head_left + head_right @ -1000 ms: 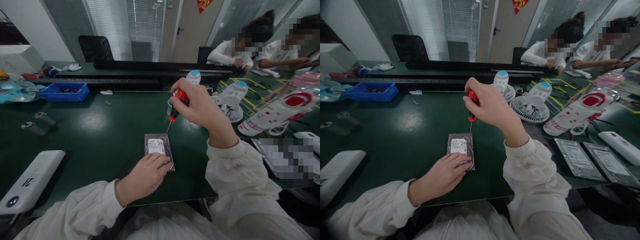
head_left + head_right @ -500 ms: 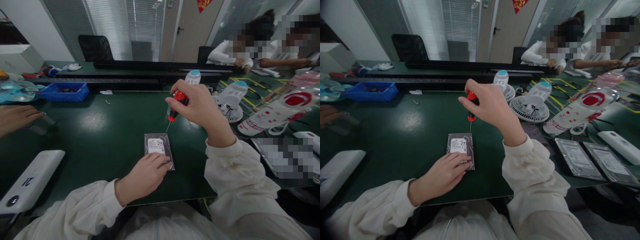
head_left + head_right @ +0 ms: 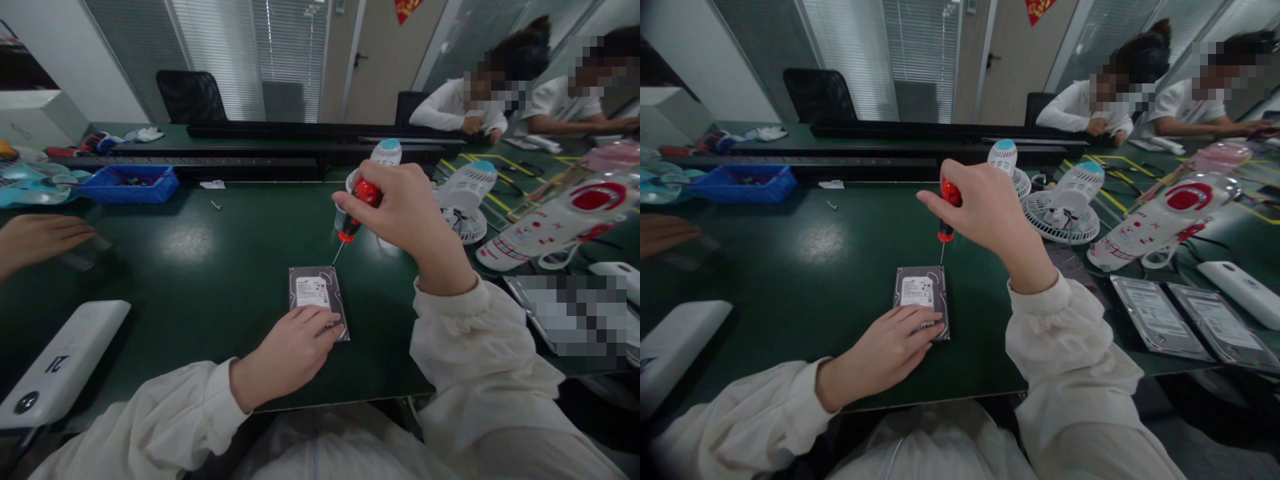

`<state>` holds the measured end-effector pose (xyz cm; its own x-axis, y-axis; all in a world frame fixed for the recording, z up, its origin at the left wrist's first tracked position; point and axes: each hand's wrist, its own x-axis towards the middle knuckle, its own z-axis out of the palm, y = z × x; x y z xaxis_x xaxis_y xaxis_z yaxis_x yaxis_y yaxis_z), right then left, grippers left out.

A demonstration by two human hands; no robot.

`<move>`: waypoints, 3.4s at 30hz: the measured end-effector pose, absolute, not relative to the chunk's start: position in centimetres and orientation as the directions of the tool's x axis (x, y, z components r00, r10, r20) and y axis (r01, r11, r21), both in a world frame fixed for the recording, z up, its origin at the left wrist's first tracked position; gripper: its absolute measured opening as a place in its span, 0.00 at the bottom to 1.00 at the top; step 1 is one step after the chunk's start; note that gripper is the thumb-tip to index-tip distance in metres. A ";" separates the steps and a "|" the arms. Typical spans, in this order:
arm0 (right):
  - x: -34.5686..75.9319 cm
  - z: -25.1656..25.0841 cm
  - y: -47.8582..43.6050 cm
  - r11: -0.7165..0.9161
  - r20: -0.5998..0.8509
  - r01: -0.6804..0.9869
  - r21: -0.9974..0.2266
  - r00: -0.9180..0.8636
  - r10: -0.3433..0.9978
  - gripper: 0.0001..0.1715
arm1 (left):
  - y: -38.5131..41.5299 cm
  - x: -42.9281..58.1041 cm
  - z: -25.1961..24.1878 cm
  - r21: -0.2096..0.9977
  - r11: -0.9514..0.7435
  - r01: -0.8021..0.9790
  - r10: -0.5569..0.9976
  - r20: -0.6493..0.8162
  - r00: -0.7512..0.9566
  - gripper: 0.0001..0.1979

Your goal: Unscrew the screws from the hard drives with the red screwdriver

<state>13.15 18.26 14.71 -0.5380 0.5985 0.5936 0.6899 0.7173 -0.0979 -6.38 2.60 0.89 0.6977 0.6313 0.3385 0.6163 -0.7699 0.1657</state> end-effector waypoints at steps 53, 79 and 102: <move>12.9 15.2 17.4 0.746 0.514 0.657 -0.107 -0.606 0.608 0.13 | 2.6 -6.3 0.8 0.163 -0.770 0.617 0.630 0.348 0.694 0.17; 12.2 14.7 17.1 0.672 0.537 0.738 -0.053 -0.546 0.642 0.19 | 2.6 -6.3 0.8 0.161 -0.769 0.618 0.630 0.349 0.694 0.17; 12.1 14.9 16.5 0.712 0.563 0.697 -0.084 -0.557 0.611 0.18 | 2.6 -6.3 0.9 0.158 -0.775 0.611 0.621 0.367 0.692 0.16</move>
<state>12.10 16.49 14.89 -0.5566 0.6106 0.5634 0.6969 0.7123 -0.0835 -6.28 2.63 0.90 0.6924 0.6212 0.3671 0.6115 -0.7752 0.1584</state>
